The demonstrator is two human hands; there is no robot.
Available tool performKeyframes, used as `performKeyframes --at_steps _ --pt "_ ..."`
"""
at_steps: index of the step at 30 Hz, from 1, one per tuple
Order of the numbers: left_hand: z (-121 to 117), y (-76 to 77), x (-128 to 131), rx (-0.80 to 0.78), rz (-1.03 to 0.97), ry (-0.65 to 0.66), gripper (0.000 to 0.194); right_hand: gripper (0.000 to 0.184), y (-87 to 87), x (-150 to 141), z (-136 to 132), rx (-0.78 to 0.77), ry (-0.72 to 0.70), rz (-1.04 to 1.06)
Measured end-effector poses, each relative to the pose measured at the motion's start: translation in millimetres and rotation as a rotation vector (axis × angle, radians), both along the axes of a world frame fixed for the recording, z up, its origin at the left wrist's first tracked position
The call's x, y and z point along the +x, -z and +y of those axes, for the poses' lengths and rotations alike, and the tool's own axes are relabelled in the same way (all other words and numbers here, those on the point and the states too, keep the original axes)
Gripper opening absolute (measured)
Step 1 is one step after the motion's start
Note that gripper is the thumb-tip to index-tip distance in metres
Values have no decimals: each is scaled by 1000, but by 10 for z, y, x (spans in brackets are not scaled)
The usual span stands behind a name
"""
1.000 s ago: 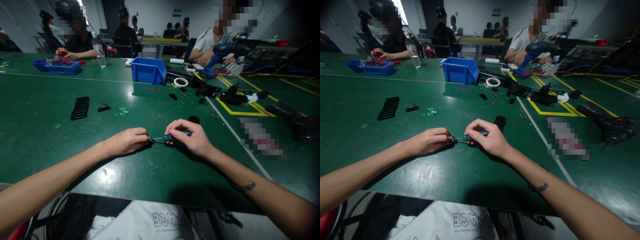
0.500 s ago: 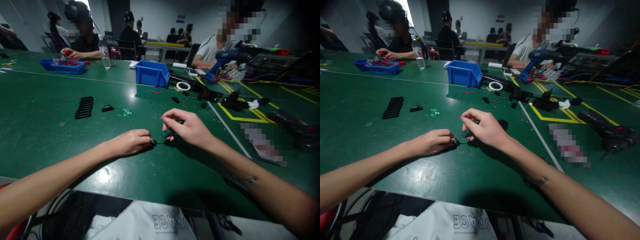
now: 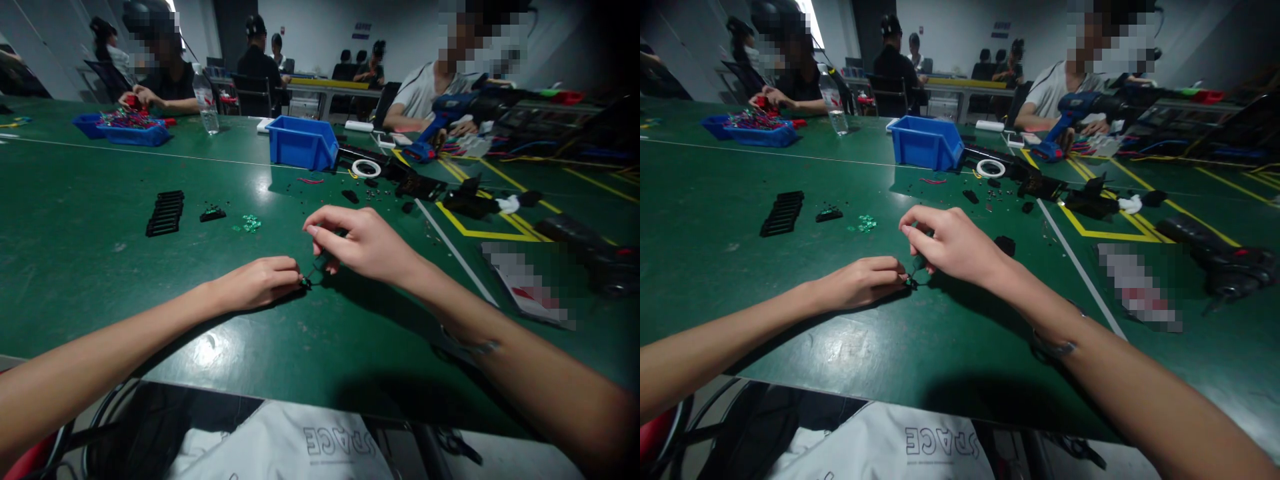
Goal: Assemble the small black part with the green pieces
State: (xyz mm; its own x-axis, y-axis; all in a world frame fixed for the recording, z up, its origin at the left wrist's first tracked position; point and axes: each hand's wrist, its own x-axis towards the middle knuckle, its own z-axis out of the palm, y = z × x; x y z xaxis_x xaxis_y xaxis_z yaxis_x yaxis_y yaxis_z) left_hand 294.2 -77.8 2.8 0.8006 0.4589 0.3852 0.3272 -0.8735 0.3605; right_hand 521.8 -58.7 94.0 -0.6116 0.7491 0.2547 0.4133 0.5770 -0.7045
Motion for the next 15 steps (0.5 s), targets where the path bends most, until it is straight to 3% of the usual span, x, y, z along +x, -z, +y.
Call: performKeyframes --at_steps 15 --pt "10 4 -5 -4 -4 14 21 23 -65 -197 64 213 -38 -94"
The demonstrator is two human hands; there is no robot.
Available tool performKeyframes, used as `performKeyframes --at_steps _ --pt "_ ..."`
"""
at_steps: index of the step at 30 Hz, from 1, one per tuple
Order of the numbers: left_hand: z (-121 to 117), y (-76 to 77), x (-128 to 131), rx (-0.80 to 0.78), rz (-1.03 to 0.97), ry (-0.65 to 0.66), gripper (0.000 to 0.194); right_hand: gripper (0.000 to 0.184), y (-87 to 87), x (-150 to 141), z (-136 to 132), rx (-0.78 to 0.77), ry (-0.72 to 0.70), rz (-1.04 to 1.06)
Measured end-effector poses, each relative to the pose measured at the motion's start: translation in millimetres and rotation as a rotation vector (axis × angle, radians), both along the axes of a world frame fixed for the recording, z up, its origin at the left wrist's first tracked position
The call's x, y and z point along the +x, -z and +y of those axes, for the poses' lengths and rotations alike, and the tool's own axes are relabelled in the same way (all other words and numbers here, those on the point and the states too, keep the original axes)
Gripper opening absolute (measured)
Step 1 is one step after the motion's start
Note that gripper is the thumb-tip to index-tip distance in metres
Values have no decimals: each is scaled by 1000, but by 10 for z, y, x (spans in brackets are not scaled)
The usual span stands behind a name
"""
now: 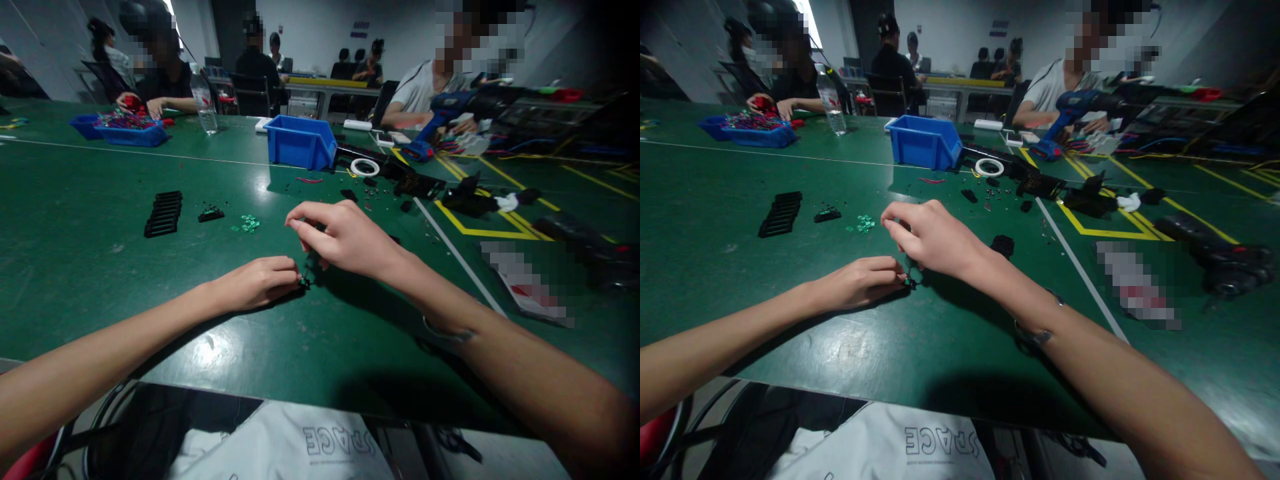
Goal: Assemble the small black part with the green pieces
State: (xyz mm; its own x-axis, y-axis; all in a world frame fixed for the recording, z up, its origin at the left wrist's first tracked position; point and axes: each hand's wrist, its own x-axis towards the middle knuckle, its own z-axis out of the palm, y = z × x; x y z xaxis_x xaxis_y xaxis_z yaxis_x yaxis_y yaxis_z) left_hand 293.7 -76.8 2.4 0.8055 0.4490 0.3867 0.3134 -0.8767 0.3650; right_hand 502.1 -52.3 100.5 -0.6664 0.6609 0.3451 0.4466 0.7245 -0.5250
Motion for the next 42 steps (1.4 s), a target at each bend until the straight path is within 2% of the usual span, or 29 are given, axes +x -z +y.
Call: performKeyframes --at_steps 4,7,12,18,21,25,30,42 --pt "-8 -15 7 3 8 -3 22 23 10 -19 -1 60 26 7" --pt "-14 -24 12 0 7 -11 23 24 58 51 -38 27 69 35" --pt "-8 -25 1 -12 2 -6 23 26 202 342 -161 -71 140 64" --pt "1 -44 -11 -20 9 19 22 18 422 715 -298 -38 105 -56" --pt "-4 -61 -5 -33 4 31 21 22 535 799 -320 -54 84 -84" --pt "-10 -66 9 -26 -3 10 21 27 674 816 -319 -41 22 -169" --pt "-6 -52 24 -26 -12 8 19 26 788 799 -334 -38 28 -172" --pt "-2 -24 20 -15 3 4 21 27 885 814 -415 61 73 -226"
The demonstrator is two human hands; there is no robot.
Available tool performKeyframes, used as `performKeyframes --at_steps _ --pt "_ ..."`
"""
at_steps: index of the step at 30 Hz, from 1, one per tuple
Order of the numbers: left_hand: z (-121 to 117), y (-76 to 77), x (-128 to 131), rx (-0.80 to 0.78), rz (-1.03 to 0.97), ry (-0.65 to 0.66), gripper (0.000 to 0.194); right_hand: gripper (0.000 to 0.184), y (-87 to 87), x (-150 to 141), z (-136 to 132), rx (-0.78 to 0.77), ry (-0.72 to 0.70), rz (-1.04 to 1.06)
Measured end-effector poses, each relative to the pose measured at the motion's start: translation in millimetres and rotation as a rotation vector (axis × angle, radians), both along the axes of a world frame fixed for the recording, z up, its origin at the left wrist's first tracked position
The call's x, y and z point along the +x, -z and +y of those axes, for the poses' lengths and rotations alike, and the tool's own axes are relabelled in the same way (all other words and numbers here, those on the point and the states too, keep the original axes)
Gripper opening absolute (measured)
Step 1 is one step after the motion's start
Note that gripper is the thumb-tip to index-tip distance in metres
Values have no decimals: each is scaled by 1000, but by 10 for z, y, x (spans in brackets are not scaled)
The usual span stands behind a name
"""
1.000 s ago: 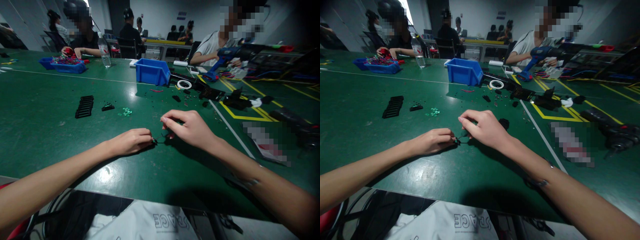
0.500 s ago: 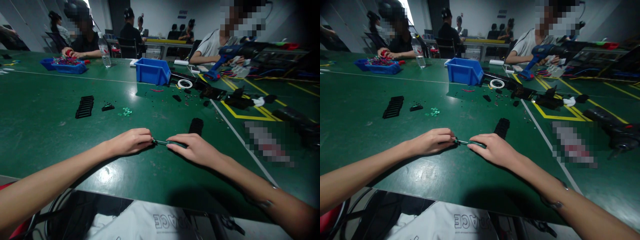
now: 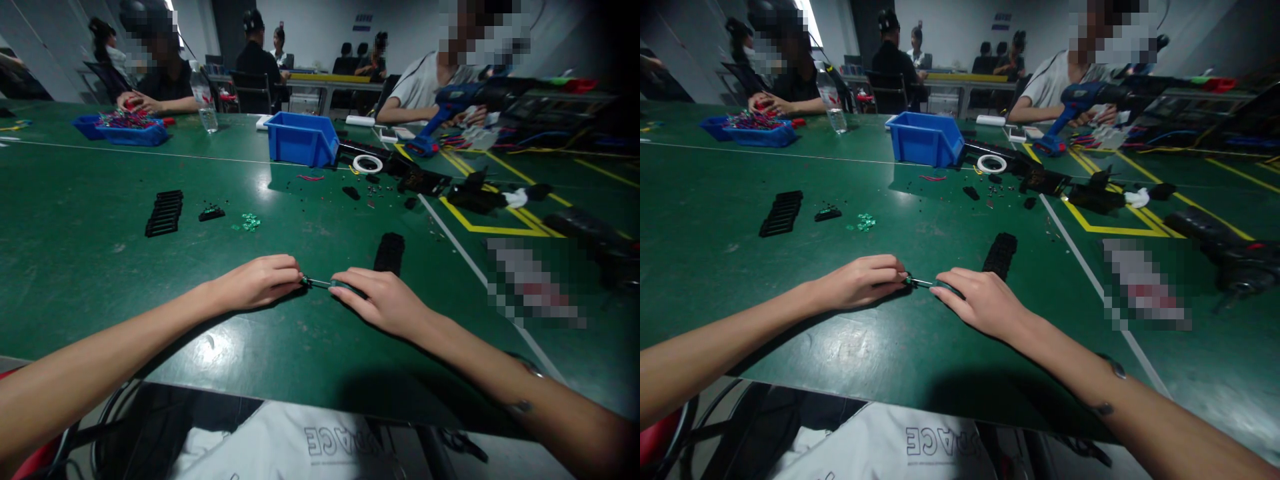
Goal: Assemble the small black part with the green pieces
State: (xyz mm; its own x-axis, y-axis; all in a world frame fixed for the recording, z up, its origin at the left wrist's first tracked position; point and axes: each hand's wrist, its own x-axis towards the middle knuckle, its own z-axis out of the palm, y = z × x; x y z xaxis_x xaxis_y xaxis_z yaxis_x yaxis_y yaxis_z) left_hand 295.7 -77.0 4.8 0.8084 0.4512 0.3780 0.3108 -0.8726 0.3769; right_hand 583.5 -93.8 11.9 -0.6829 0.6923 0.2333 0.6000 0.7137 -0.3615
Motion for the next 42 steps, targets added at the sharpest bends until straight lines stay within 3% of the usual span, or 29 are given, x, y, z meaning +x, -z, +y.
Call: performKeyframes --at_steps 11,24,35,42 --pt "3 1 11 -9 12 -25 19 28 15 -6 -4 -7 19 -20" --pt "9 32 -1 116 81 -76 18 34 -21 -43 -31 26 78 -172" --pt "-102 -53 68 89 -275 -53 21 25 -97 -4 -92 23 77 98" --pt "-144 -94 123 -36 -360 -68 29 21 -134 42 -107 74 69 140"
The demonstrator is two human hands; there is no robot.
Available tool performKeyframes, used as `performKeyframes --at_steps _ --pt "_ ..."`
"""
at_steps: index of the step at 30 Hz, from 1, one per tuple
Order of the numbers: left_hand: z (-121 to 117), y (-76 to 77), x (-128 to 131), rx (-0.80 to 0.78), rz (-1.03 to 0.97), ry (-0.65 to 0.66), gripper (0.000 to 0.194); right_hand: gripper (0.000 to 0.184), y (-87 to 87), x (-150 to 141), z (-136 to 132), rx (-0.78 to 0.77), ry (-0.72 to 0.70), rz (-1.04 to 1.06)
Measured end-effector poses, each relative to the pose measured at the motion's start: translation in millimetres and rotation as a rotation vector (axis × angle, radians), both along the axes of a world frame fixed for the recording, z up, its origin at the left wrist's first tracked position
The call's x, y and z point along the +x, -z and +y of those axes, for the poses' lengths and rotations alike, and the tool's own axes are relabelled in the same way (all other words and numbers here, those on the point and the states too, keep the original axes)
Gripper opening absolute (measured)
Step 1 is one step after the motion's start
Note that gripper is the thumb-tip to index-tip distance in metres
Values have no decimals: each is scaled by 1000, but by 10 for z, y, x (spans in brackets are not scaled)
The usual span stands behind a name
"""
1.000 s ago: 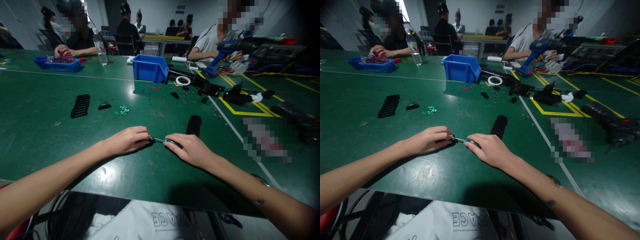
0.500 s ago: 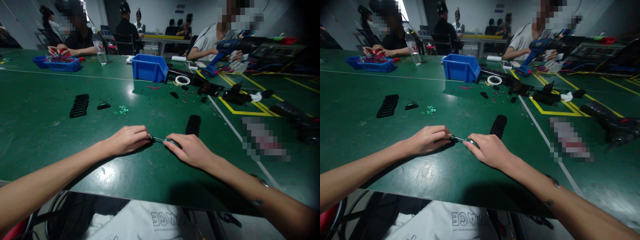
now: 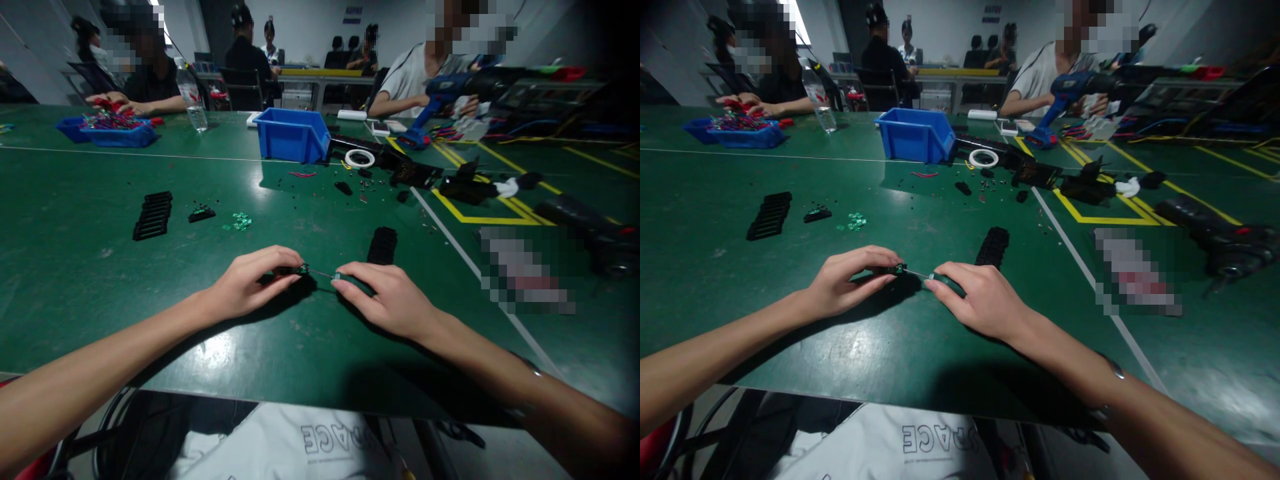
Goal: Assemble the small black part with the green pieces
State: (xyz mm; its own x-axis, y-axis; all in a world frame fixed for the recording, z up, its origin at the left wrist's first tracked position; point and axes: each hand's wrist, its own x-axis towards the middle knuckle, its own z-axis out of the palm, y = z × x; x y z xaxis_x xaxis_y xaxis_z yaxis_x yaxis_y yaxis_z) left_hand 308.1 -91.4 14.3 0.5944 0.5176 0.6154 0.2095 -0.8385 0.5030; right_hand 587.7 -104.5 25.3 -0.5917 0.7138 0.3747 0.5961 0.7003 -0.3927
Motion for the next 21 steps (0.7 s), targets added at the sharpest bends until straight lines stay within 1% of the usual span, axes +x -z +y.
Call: performKeyframes --at_steps 4,7,12,16,21 --pt "-22 8 20 -32 -35 -31 30 19 -14 -2 -11 28 0 19" --pt "-35 15 24 -2 -58 -36 29 18 -29 -6 -22 58 -3 24" --pt "-51 -4 21 38 -68 -31 30 16 -67 21 -33 151 -27 2" --pt "-83 -17 45 76 -51 1 29 16 -84 36 -45 225 -37 -33" --pt "-123 -20 93 68 -58 1 29 14 -89 39 -51 209 -71 5"
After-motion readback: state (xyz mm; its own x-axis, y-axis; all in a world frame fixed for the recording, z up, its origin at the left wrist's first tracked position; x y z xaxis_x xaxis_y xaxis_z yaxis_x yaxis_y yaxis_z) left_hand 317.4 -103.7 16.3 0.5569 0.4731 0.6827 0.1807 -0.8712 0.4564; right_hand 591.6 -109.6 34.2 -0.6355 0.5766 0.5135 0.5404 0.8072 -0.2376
